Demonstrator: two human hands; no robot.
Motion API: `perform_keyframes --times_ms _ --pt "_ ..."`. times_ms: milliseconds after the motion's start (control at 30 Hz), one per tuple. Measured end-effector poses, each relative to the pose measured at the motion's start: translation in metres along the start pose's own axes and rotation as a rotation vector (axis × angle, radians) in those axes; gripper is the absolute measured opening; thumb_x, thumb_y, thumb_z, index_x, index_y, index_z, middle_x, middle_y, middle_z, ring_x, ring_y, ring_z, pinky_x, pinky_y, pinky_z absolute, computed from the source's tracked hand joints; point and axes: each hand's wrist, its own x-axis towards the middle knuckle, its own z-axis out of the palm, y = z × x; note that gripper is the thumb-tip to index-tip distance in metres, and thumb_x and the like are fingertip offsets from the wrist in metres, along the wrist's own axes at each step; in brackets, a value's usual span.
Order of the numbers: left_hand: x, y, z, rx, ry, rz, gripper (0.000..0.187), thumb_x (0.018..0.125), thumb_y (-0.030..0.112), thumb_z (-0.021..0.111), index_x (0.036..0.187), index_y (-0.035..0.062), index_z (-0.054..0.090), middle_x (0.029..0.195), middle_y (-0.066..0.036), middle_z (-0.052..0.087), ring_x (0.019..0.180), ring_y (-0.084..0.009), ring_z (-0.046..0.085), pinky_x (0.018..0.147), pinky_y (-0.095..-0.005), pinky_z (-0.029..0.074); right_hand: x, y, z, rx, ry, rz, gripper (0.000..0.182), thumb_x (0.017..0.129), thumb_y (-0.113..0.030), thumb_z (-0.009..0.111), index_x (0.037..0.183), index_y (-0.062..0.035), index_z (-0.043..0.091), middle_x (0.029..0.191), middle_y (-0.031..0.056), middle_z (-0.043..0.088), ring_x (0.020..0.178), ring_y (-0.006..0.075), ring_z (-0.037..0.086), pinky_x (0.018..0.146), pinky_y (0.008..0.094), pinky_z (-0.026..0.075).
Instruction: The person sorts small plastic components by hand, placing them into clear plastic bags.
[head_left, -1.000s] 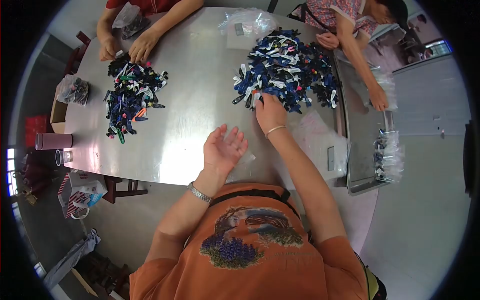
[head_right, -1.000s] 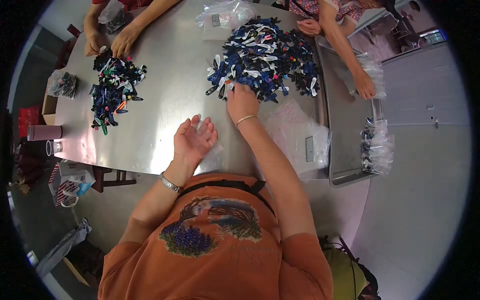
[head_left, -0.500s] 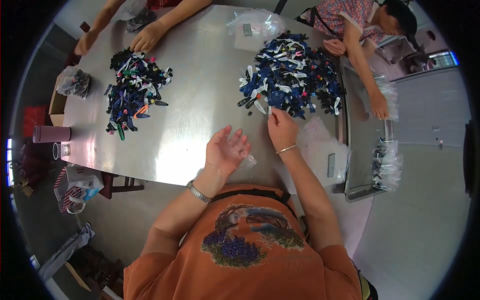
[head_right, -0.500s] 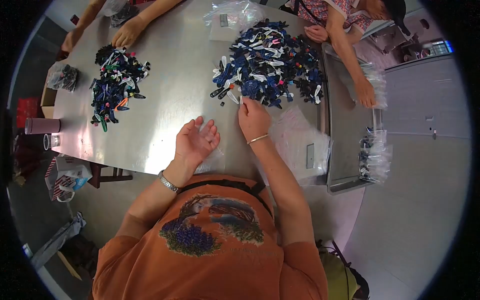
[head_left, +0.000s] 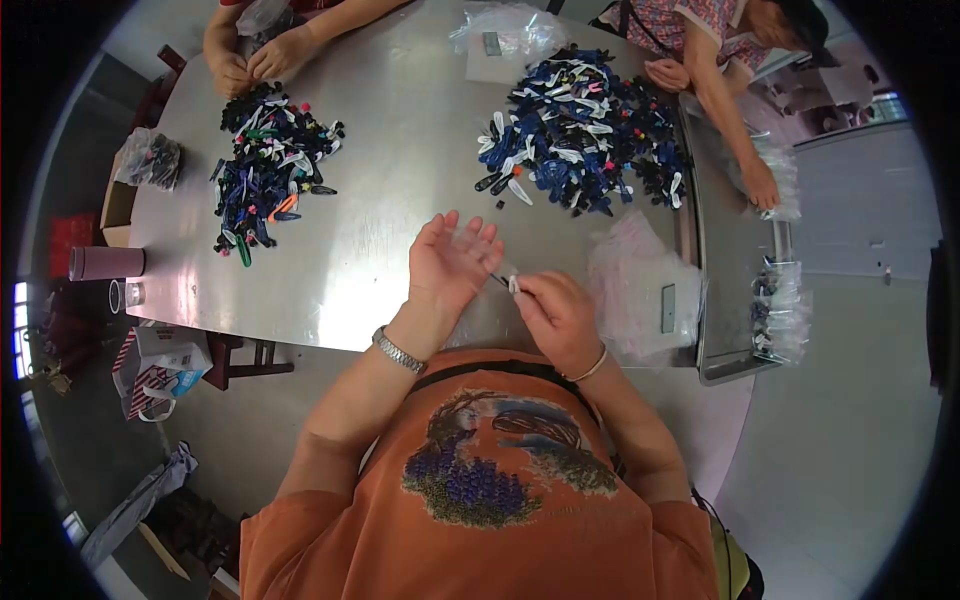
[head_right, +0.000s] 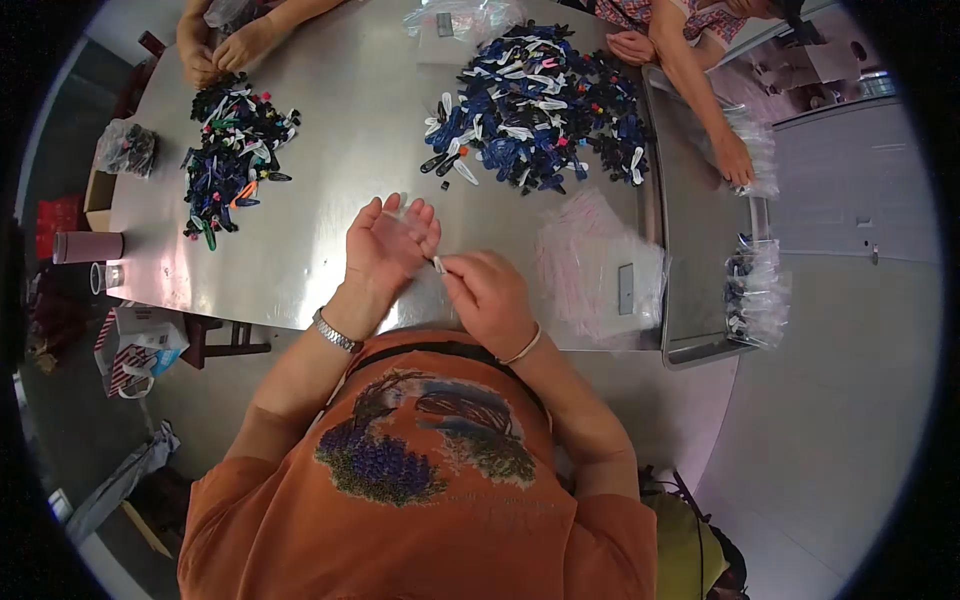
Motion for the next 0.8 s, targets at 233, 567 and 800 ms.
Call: perform_keyframes --times_ms 233,567,800 --pt "-0.003 -0.011 -0.014 0.029 -0.065 -0.025 0.022 0.09 0.03 0.048 0.096 0.0096 0.052 0.105 -0.014 0.053 0.096 -0.0317 0.053 0.089 -0.0475 0.042 0.001 0.002 0.01 -0.57 -0.083 -0.317 0.016 0.077 -0.01 0.058 0.091 -0.0122 0.063 0.077 0.0014 0.057 0.07 0.0201 0.056 0.066 0.0343 0.042" --pt "-0.001 -0.009 -0.033 0.021 -0.052 0.013 0.022 0.09 0.029 0.048 0.099 0.0093 0.049 0.106 -0.015 0.051 0.102 -0.0326 0.05 0.092 -0.0482 0.04 0.02 0.004 0.034 -0.184 0.106 -0.21 0.017 0.078 -0.012 0.063 0.094 -0.0072 0.065 0.086 0.0086 0.065 0.078 0.0265 0.062 0.07 0.0347 0.049" --pt "-0.012 -0.024 -0.026 -0.072 -0.046 -0.081 0.022 0.09 0.03 0.047 0.099 0.0102 0.048 0.107 -0.016 0.051 0.102 -0.0309 0.051 0.093 -0.0482 0.04 0.069 0.082 0.048 -0.435 0.134 -0.04 0.017 0.079 -0.01 0.057 0.095 -0.0069 0.062 0.092 0.0108 0.063 0.09 0.0314 0.059 0.077 0.0397 0.048"
